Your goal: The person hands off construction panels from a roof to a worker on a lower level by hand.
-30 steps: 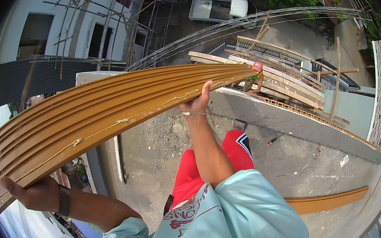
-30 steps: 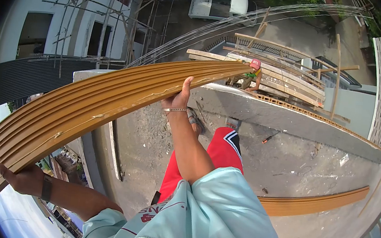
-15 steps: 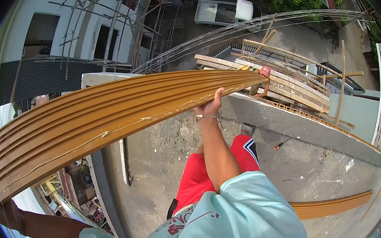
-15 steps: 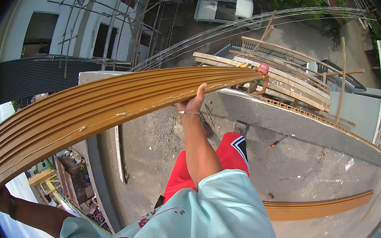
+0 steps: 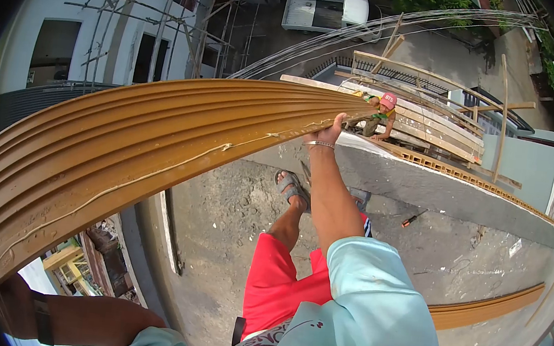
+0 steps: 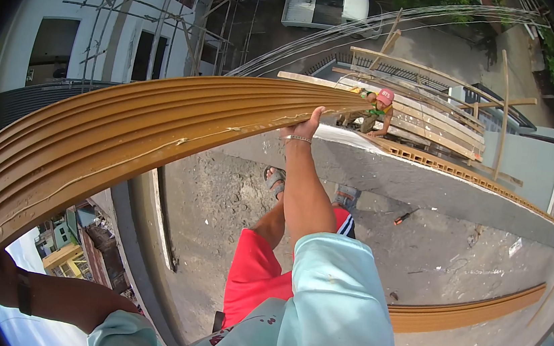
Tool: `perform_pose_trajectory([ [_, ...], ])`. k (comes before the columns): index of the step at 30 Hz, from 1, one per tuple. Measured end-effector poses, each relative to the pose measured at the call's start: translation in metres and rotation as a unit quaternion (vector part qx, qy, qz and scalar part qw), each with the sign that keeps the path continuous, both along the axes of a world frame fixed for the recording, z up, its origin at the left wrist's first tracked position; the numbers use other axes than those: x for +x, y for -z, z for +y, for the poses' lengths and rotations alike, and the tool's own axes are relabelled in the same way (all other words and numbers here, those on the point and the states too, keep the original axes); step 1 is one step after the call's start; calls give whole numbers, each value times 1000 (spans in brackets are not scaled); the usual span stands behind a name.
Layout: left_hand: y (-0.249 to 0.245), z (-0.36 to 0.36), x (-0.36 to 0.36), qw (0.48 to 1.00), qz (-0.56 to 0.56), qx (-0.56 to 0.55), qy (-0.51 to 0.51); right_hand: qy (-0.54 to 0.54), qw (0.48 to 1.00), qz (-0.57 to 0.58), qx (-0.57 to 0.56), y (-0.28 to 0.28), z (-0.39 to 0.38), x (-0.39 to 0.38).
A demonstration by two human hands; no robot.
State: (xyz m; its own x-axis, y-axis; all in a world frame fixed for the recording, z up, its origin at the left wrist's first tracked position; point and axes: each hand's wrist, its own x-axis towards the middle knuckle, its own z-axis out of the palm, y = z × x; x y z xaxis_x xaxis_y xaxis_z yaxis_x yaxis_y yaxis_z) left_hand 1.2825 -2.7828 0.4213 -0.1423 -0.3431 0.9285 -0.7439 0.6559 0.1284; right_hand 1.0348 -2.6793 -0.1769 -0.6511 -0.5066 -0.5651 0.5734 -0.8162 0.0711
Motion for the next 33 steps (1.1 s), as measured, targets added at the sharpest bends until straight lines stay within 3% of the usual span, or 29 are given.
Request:
perform_pose_trajectory([
  [1,5,-4,4,982,-120,-76,-124,1,1000,1,-1,8,0,-4],
  [2,9,-8,7,929,-234,-149,-245,-1,1000,-19,4,15,0,-8],
  [4,23,-11,8,726,-432,-275,-458,-2,999,-32,-2,31,0,-18],
  [8,57,-13,-16,749,-425,-256,-440,2,997,-74,19,55,-2,-30],
  [11,80,-25,-33,765,-418,-245,-425,9,990,-105,98,86,-10,-42],
  [14,99,-38,-34,806,-427,-254,-321,1,986,-148,81,110,-10,-44],
  [16,115,-49,-37,831,-427,-252,-253,-49,977,-158,134,103,-7,-50],
  [17,137,-43,-57,893,-336,-167,-247,-59,977,-153,135,95,-2,-51],
  [18,153,-38,-70,899,-334,-209,-188,-191,953,-145,186,84,9,-56],
  [19,176,-28,-86,899,-322,-209,-213,-323,909,-121,234,73,18,-70],
  [20,198,-17,-107,996,-80,26,-12,-380,880,-141,246,76,30,-87],
  [21,211,-10,-133,934,178,231,205,-380,859,-65,338,22,43,-98],
  [22,216,-3,-166,874,296,181,340,-386,845,40,368,-3,61,-118],
  [24,237,-18,-171,878,253,131,385,-327,830,227,390,-104,85,-156],
  [27,266,-15,-186,867,264,159,391,-242,701,574,347,-270,89,-188],
  [29,284,-10,-195,841,285,186,422,-174,531,763,324,-366,64,-165],
  [31,300,-2,-203,810,324,219,438,-79,365,871,319,-418,37,-116],
  [33,312,7,-208,780,368,239,446,6,251,905,343,-443,15,-45],
])
